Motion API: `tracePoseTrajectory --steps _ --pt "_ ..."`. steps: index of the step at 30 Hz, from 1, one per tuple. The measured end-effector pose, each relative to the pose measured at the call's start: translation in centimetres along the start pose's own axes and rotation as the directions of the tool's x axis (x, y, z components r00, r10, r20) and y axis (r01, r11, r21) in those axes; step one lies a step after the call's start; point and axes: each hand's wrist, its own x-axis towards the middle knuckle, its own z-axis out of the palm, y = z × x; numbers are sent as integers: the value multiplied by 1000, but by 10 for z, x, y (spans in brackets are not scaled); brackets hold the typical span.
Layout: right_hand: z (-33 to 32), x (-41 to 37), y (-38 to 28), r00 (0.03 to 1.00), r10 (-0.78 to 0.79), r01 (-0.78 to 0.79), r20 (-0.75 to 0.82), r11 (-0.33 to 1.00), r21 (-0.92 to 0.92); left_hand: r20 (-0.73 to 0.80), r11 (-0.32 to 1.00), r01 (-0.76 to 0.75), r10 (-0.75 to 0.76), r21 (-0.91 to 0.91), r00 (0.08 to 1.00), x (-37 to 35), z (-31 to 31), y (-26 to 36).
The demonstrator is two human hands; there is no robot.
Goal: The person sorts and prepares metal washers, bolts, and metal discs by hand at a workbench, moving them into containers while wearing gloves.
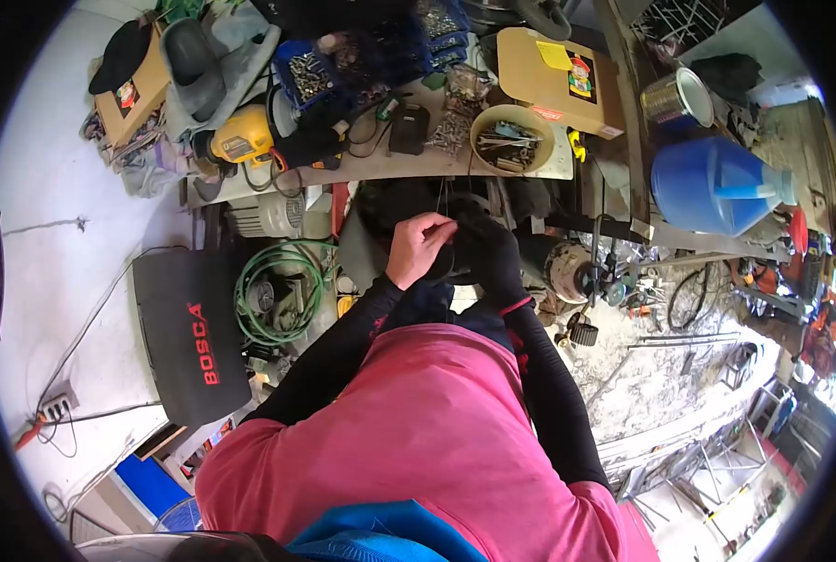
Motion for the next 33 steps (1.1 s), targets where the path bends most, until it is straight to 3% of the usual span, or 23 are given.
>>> tracePoseTrajectory --steps 2,3,5,9,11,15,17,18,20,21,24,26,27,29,30,31,32,33 --pt "-4 -1 -11 999 46 -46 1 999 -19 94 966 178 -163 -188 982 1 0 -2" --pt "-3 -1 -13 999 41 -41 1 999 -17 91 967 175 -161 -186 983 1 -1 -1" --pt "-4 -2 -14 997 -46 48 -66 998 41 46 996 40 -37 -80 998 2 -1 6" --pt "-9 -4 -13 998 -44 51 -51 988 145 43 991 -117 115 63 992 7 -5 19" --pt "-12 -9 -8 957 260 -289 130 804 519 86 955 -263 253 137 964 10 -5 24" --pt "-23 -21 -2 926 296 -377 236 670 639 227 976 -208 188 67 956 14 -8 39" --pt "-26 -22 -4 937 182 -346 297 584 734 249 979 -191 169 66 954 16 -7 44" --pt "-27 -20 -8 940 176 -339 292 578 742 267 984 -167 146 60 953 18 -7 46" --pt "-29 -18 -15 978 105 -185 178 828 530 258 994 -110 101 22 961 21 -5 51" --pt "-28 -17 -7 980 101 -180 173 823 539 246 998 -48 54 -27 968 24 -4 53" --pt "-27 -17 16 968 80 -196 238 834 516 291 995 -102 97 0 952 31 0 55" --pt "-27 -18 21 959 128 -271 254 679 683 333 995 -100 91 11 939 36 1 58" --pt "-27 -19 21 960 126 -269 252 673 689 369 995 -94 82 15 926 38 1 61" --pt "-29 -19 20 937 159 -347 310 327 879 373 984 -169 135 60 918 50 -4 65" --pt "-35 -19 13 938 155 -344 309 323 882 372 966 -240 189 97 909 59 -9 66" --pt "-44 -19 6 943 219 -328 250 491 807 296 975 -135 78 177 952 72 -22 65" --pt "-49 -19 2 946 271 -314 176 641 700 111 959 -185 164 217 980 99 -39 47" --pt "-52 -22 6 947 270 -312 175 640 702 -63 896 -165 209 413 976 132 -63 41"
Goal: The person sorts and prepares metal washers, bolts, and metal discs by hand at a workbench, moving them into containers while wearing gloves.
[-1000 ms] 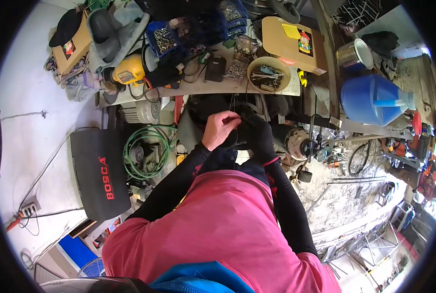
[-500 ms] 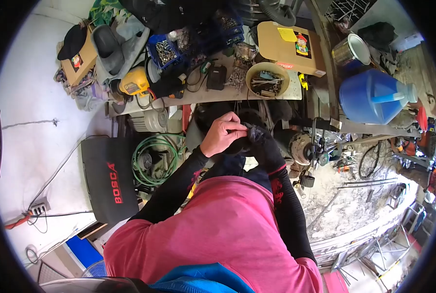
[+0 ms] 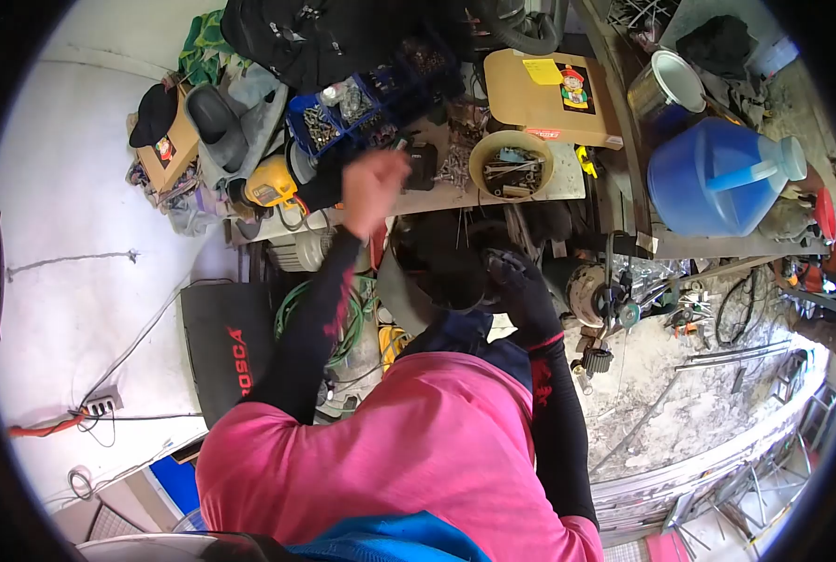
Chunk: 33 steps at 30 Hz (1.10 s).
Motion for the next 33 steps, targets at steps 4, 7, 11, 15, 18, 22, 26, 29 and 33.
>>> tracePoseTrajectory --steps 4,7,11,15,18,22,26,29,33 --pt "-25 -15 11 993 -113 108 -33 987 -121 -70 805 -222 309 550 949 115 -40 -109" --pt "-27 -26 9 968 -245 220 -56 934 -280 195 656 -323 262 682 945 152 -45 -134" --pt "-37 -27 26 954 -252 188 -159 923 -336 289 597 -330 166 731 943 165 -40 -145" --pt "-27 -41 12 966 -60 87 -251 992 96 313 534 -367 192 761 930 161 -30 -163" --pt "-28 -41 12 968 -31 49 -250 997 64 218 499 -276 172 822 961 165 -22 -170" --pt "-28 -40 8 963 -49 71 -264 995 76 247 493 -316 202 811 948 170 -19 -173" --pt "-24 -32 13 966 -32 71 -257 987 143 212 565 -345 288 749 934 166 -20 -176" --pt "-27 -26 16 975 -61 76 -212 995 64 33 605 -300 411 738 911 163 -16 -177" --pt "-31 -15 15 964 -137 99 -228 980 -172 -286 962 -103 176 253 942 110 -1 -94"
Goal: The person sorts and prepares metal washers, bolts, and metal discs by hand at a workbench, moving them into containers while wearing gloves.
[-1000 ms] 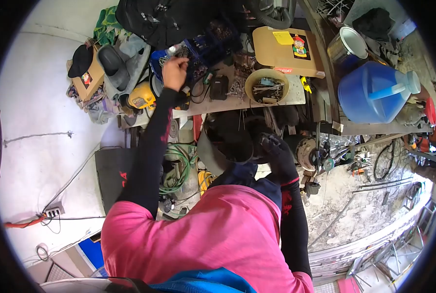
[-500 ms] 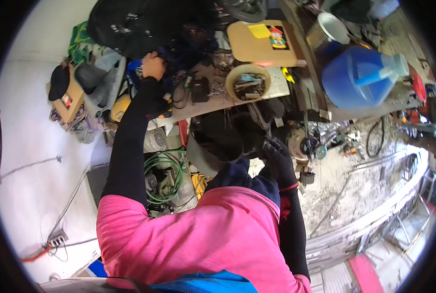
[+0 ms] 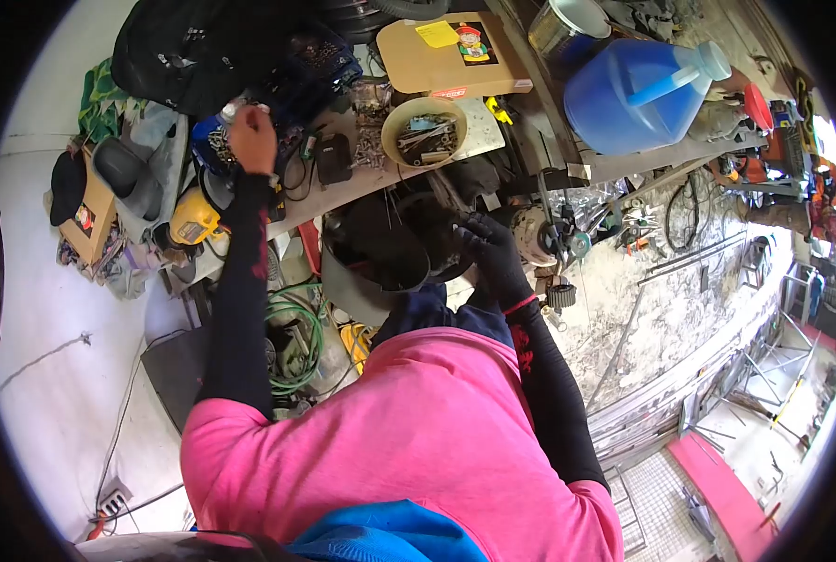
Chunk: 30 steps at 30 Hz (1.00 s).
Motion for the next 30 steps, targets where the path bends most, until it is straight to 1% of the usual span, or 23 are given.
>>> tracePoseTrajectory --steps 1,2,3,4,5,6,8,9,10,12,14,16,17,18,20,21,23,24,26,27,28,30 --pt "3 0 -8 998 -67 66 -7 993 -93 144 938 221 -188 -266 971 -28 -7 34" --pt "5 -2 -15 992 -129 125 -10 974 -190 352 871 242 -86 -427 932 -60 -11 57" --pt "6 -1 -18 993 -121 116 -14 973 -198 617 578 592 -185 -561 765 -93 -21 102" --pt "8 0 -20 986 -168 163 -3 959 -233 719 461 660 -66 -593 692 -126 -22 127" --pt "9 -1 -22 976 -218 213 13 939 -269 766 440 701 -45 -561 641 -151 -25 152" --pt "9 -3 -25 977 -212 208 15 937 -280 805 423 735 -20 -530 593 -169 -26 172" --pt "11 -4 -31 982 -191 185 9 937 -298 834 434 766 -58 -474 549 -191 -23 194" --pt "9 -3 -25 962 -273 264 22 906 -331 827 452 755 -65 -474 558 -196 -21 199" --pt "8 -2 -24 959 -282 277 34 901 -335 805 502 728 -100 -466 585 -200 -20 204" --pt "6 -4 -26 935 -346 342 77 821 -458 768 646 614 -66 -453 637 -200 -24 210" --pt "3 -12 -32 936 -337 342 101 803 -488 757 657 606 -82 -447 648 -201 -27 213" --pt "-1 -15 -36 933 -333 354 135 785 -509 750 697 560 -49 -448 660 -206 -28 214" --pt "-5 -16 -32 952 -268 305 147 808 -504 757 718 531 -10 -450 654 -207 -28 215" --pt "-6 -18 -32 968 -200 251 154 829 -500 799 667 605 -24 -435 601 -214 -24 213" --pt "-9 -25 -35 965 -202 259 168 839 -478 880 536 761 -64 -367 470 -223 -17 211" --pt "-10 -26 -38 962 -196 264 192 854 -448 876 538 758 -73 -368 477 -226 -16 210" --pt "-11 -32 -48 960 -176 248 216 896 -369 941 329 892 -26 -311 338 -233 -15 208" --pt "-13 -33 -45 956 -179 256 231 895 -365 937 329 890 -39 -316 347 -236 -15 208" --pt "-22 -33 -34 921 -233 350 313 847 -399 951 258 923 -44 -285 306 -242 -18 214" --pt "-24 -33 -30 936 -205 306 287 876 -373 917 345 876 -88 -338 388 -243 -22 219" --pt "-27 -31 -27 931 -209 314 299 875 -367 869 450 819 -162 -357 468 -245 -26 224" --pt "-32 -29 -23 884 -309 447 349 776 -444 740 678 589 -97 -441 666 -247 -28 228"
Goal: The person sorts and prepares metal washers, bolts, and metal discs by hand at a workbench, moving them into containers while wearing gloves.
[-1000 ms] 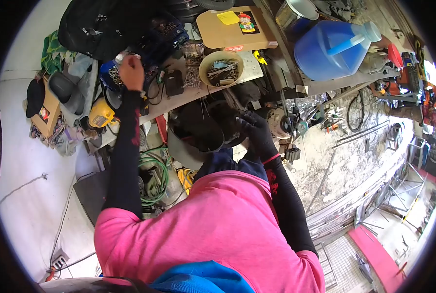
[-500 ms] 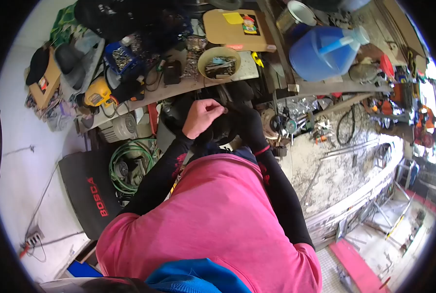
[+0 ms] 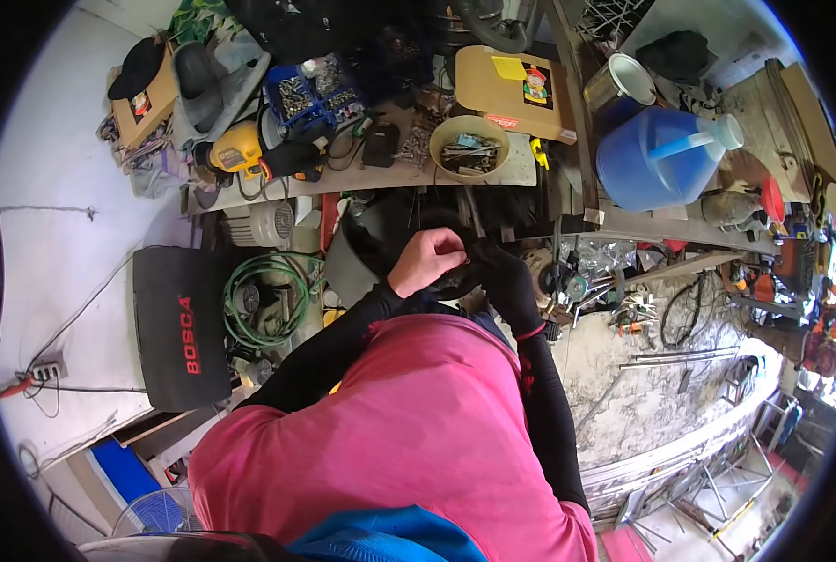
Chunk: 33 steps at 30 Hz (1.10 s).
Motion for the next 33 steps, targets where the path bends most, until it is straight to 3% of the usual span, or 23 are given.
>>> tracePoseTrajectory --steps 5,7,11,14,16,18,20,22,26,28,30,32,33 --pt "-1 3 10 996 76 -76 -42 997 6 -47 992 -74 79 98 996 -1 4 14" --pt "-3 5 5 994 -89 81 -67 989 -123 -77 970 -166 181 176 980 3 6 11" --pt "-5 1 9 987 73 -69 -145 997 37 -78 957 -233 249 173 965 3 6 35" --pt "-13 4 5 989 -24 23 -143 1000 -8 -81 949 -262 279 175 957 4 10 40" --pt "-16 4 5 990 -86 69 -115 986 -149 -68 926 -311 332 212 941 4 11 45" --pt "-22 3 -1 996 -31 16 -85 984 -178 -48 949 -266 278 171 960 3 13 50" --pt "-23 3 -4 998 17 -28 -53 978 -206 -44 798 -414 479 438 877 6 16 47" --pt "-19 5 -7 987 4 -3 -160 1000 3 -31 796 -404 466 451 884 6 17 48" --pt "-21 7 -11 988 -52 45 -142 998 -51 42 792 -393 423 468 905 8 19 42" --pt "-21 3 -12 990 18 -23 -140 999 -34 45 796 -415 443 441 895 11 22 39" --pt "-24 1 -15 990 45 -42 -137 999 23 41 863 -347 358 367 933 19 17 41" --pt "-24 -2 -7 954 285 -263 -89 944 196 -92 925 -223 262 307 961 43 7 37" --pt "-25 -6 1 955 280 -257 -94 946 198 -153 923 -135 201 360 968 61 0 26"
